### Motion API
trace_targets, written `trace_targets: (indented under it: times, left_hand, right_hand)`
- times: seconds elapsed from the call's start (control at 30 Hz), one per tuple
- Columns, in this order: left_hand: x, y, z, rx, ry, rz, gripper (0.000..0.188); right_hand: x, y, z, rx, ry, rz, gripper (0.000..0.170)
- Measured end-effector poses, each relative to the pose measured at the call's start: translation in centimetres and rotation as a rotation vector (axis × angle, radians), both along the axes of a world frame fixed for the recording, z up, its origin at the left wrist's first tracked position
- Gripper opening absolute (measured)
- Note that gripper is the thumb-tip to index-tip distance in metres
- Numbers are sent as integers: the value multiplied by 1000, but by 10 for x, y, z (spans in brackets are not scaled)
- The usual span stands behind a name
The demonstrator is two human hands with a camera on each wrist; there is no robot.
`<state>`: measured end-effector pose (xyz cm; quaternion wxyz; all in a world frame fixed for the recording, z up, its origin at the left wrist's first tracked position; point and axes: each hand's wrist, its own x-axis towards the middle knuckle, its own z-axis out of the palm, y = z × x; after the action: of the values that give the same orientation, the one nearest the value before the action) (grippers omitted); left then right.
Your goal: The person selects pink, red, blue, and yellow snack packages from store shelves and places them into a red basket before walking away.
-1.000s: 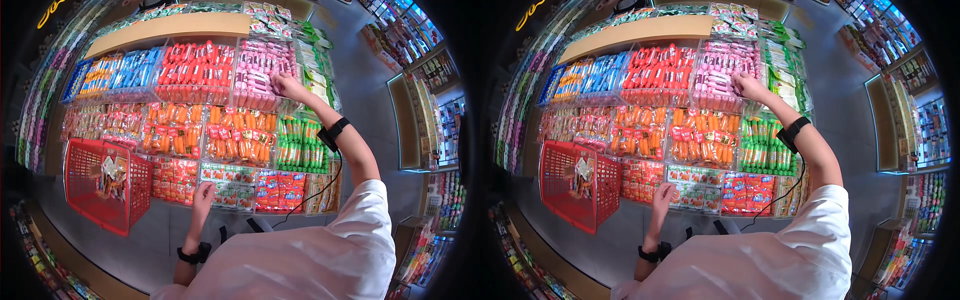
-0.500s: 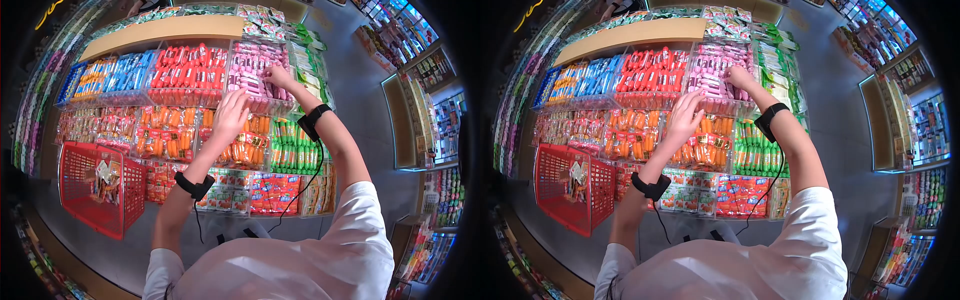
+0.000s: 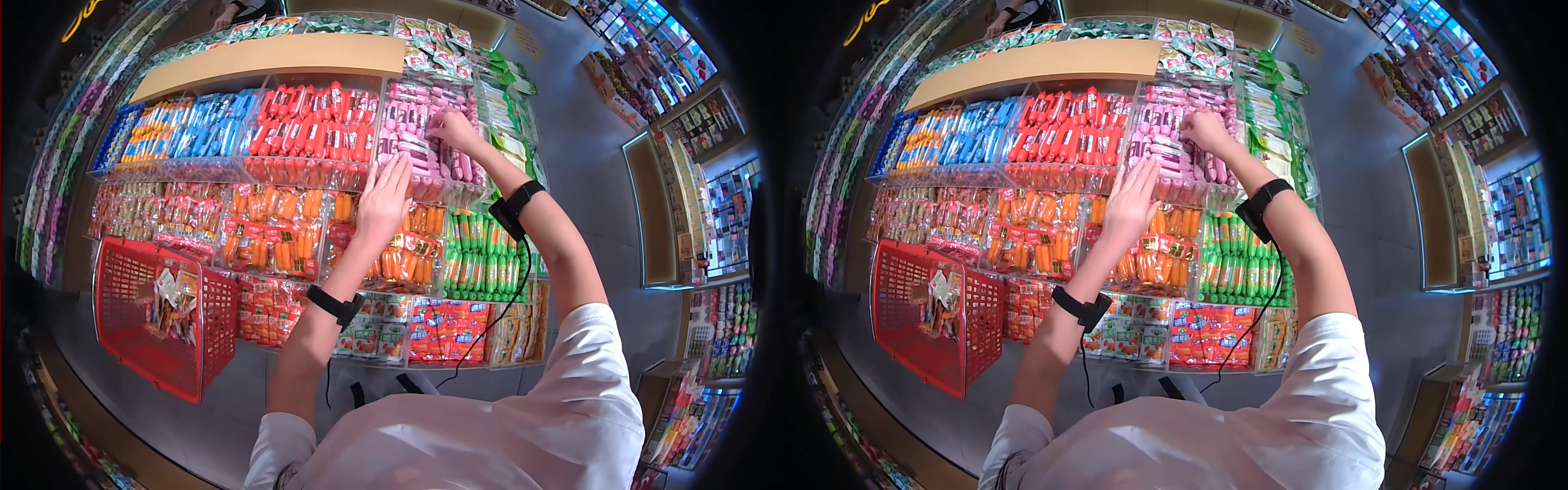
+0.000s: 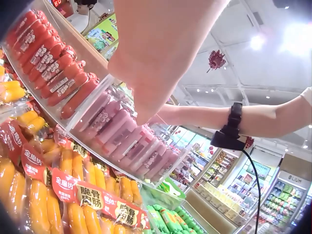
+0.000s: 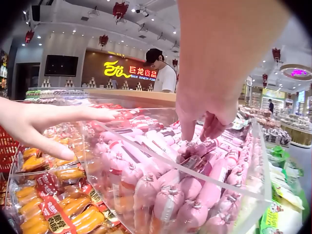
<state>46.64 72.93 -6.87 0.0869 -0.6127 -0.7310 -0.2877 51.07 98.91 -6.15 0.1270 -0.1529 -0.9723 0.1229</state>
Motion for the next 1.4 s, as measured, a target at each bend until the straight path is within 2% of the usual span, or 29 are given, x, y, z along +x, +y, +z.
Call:
trace_targets:
  times: [0.1,0.2,0.3,0.4,0.43,0.53,0.73,0.87,1.0,1.13,1.17,1.27,1.37,1.4]
  left_hand:
    - [0,-2,2,15,-6,-5,68]
    - [0,-2,2,18,-7,-2,70]
    - [-2,-2,2,27,-10,-9,71]
    - [-2,-3,5,25,-23,-15,72]
    - [-3,-3,4,34,-37,-23,73]
    - [-4,-4,3,41,-55,-33,72]
    - [-5,-1,-1,42,-25,-18,72]
    - [-5,0,-5,33,-25,-22,71]
    - [-4,1,-3,9,5,-5,72]
    - [-4,1,-5,12,18,-2,72]
    - [-4,1,-5,14,25,-1,72]
    - [-3,1,-4,18,30,0,72]
    - [-4,1,-5,22,34,3,71]
    - [-3,1,-5,23,35,4,71]
  right_hand:
    - [-19,-20,1,-243,-46,-37,23]
    - [-38,-28,-13,-66,-64,60,25]
    - [-48,-29,-14,14,-175,61,23]
    - [-49,-23,-4,146,-168,162,23]
    - [-49,-30,14,118,-116,177,29]
    - [-27,-32,50,-94,14,35,25]
    - [14,-17,14,-1095,326,-131,9]
    - [27,1,-19,-603,124,-47,11]
    - [26,-19,-1,-403,52,-169,17]
    - [22,-18,-13,-269,26,-38,22]
    - [23,-19,-11,-100,3,31,20]
    - [16,-16,-9,-7,-71,108,18]
    - [15,-14,-17,-103,-29,95,18]
    - [15,-18,-16,-49,-20,89,18]
